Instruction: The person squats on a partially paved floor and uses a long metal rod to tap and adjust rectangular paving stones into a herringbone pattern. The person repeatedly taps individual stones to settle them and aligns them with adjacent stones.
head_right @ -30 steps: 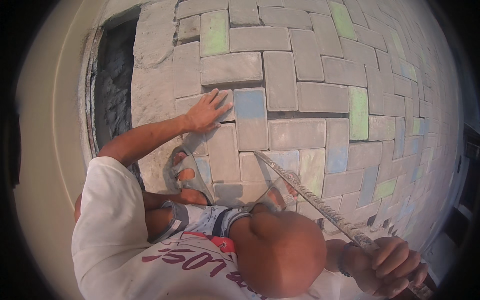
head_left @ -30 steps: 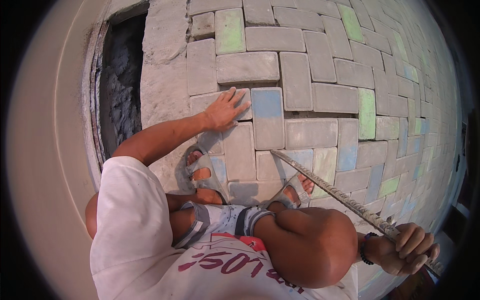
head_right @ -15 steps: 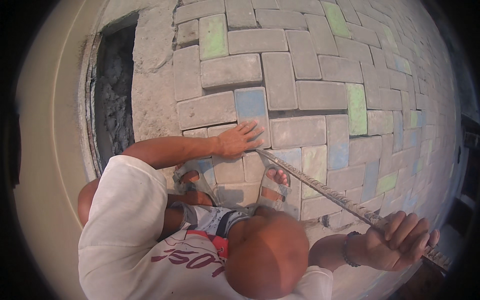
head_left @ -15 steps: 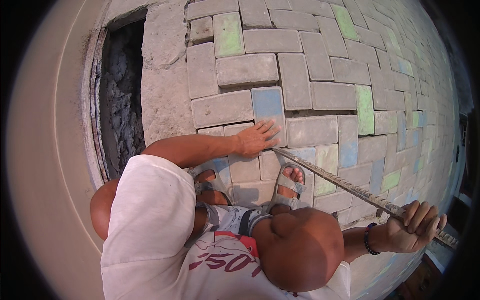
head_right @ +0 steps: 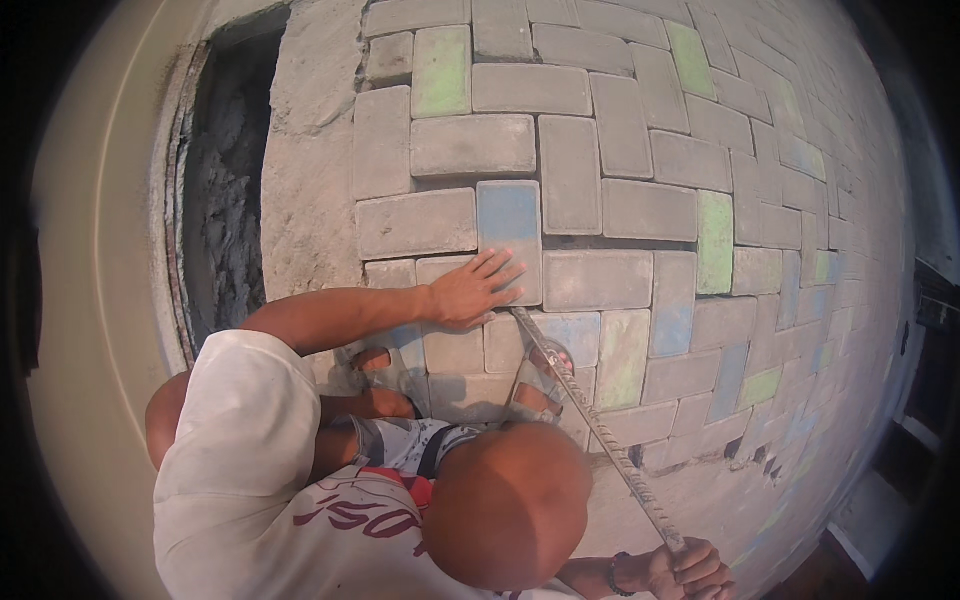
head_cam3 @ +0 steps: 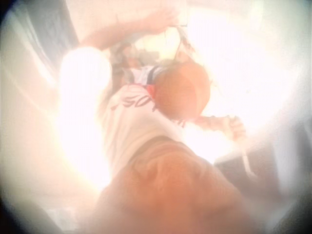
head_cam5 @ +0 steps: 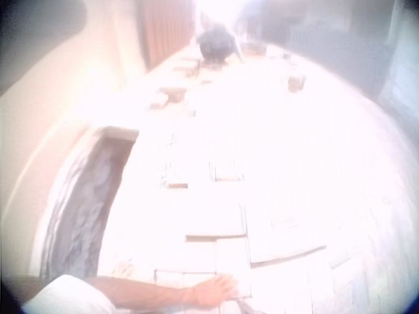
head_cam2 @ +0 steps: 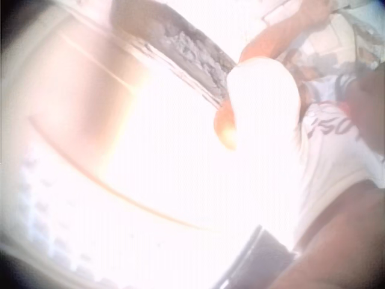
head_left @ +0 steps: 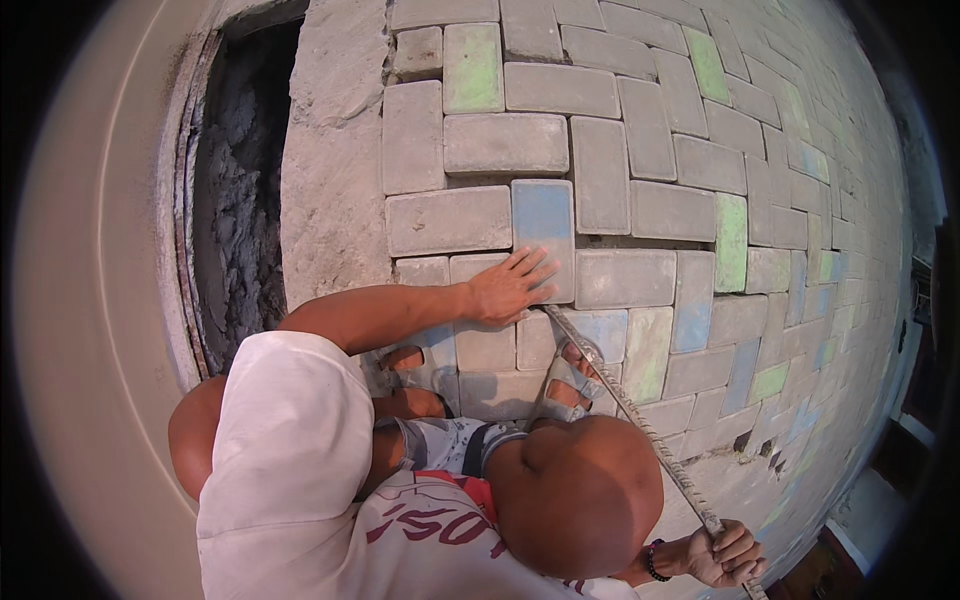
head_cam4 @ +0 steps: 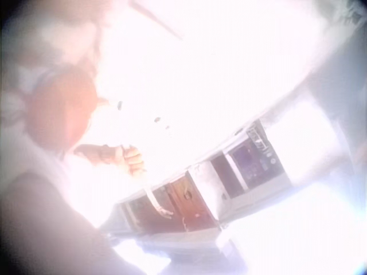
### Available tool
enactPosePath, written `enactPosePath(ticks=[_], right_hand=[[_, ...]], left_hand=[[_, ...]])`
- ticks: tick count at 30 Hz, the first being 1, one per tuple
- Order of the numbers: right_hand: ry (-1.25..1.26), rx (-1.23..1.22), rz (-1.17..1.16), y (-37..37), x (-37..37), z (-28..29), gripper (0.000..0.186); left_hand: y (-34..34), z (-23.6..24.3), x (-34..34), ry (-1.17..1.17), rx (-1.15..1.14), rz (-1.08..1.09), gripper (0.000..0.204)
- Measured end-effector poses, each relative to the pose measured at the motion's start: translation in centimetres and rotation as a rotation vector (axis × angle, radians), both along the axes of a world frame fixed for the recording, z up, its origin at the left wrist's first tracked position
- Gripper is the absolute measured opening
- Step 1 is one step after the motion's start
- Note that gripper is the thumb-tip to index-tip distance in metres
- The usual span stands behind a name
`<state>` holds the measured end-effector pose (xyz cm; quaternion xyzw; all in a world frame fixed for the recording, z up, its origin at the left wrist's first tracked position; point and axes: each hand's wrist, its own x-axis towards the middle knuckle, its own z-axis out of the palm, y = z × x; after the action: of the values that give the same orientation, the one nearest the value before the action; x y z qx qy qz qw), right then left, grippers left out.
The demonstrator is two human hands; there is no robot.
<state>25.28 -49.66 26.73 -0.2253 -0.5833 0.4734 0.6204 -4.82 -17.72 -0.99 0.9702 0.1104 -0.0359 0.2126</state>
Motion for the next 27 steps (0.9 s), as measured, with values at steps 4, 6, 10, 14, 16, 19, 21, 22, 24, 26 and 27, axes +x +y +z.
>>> enactPosePath(ticks=[4,6,10,14,16,19,21,22,24,26,27], right_hand=[[0.419,0.095,-1.09,1.7,-5.0,0.3,0.007],[0.423,0.139,-1.053,6.3,-5.6,2.4,0.009],[0.195,0.023,-0.885,17.0,-6.7,3.4,0.009],[0.222,0.023,-0.669,20.1,-7.6,3.9,0.013],[0.303,0.041,-0.605,18.2,-7.6,3.5,0.014],[0.211,0.084,-0.729,10.1,-6.6,2.1,0.011],[0.246,0.039,-0.836,5.3,-6.2,0.5,0.009],[0.276,0.003,-0.921,4.3,-6.8,0.4,0.009],[0.319,-0.026,-0.991,3.2,-6.8,-0.2,0.008],[0.328,0.009,-0.967,5.4,-7.3,0.6,0.006],[0.317,0.004,-0.951,7.1,-7.3,0.9,0.007]], left_hand=[[-0.5,0.1,1.1,-0.007,-0.012,0.044,0.063],[-0.8,-0.3,1.0,0.009,0.027,0.051,0.065],[-0.3,0.3,1.7,0.086,0.078,0.001,0.074],[-0.3,0.5,1.2,0.079,0.058,0.053,0.081],[-0.4,0.2,1.1,0.073,0.039,0.074,0.08],[-0.1,0.3,1.3,0.043,0.028,0.075,0.081],[0.2,0.5,0.7,0.035,0.04,0.09,0.081],[0.3,0.5,0.6,0.031,0.042,0.084,0.081],[0.5,0.5,0.4,0.025,0.046,0.077,0.08],[0.4,0.1,0.8,0.035,0.053,0.069,0.078],[0.3,-0.2,0.9,0.042,0.054,0.073,0.077]])
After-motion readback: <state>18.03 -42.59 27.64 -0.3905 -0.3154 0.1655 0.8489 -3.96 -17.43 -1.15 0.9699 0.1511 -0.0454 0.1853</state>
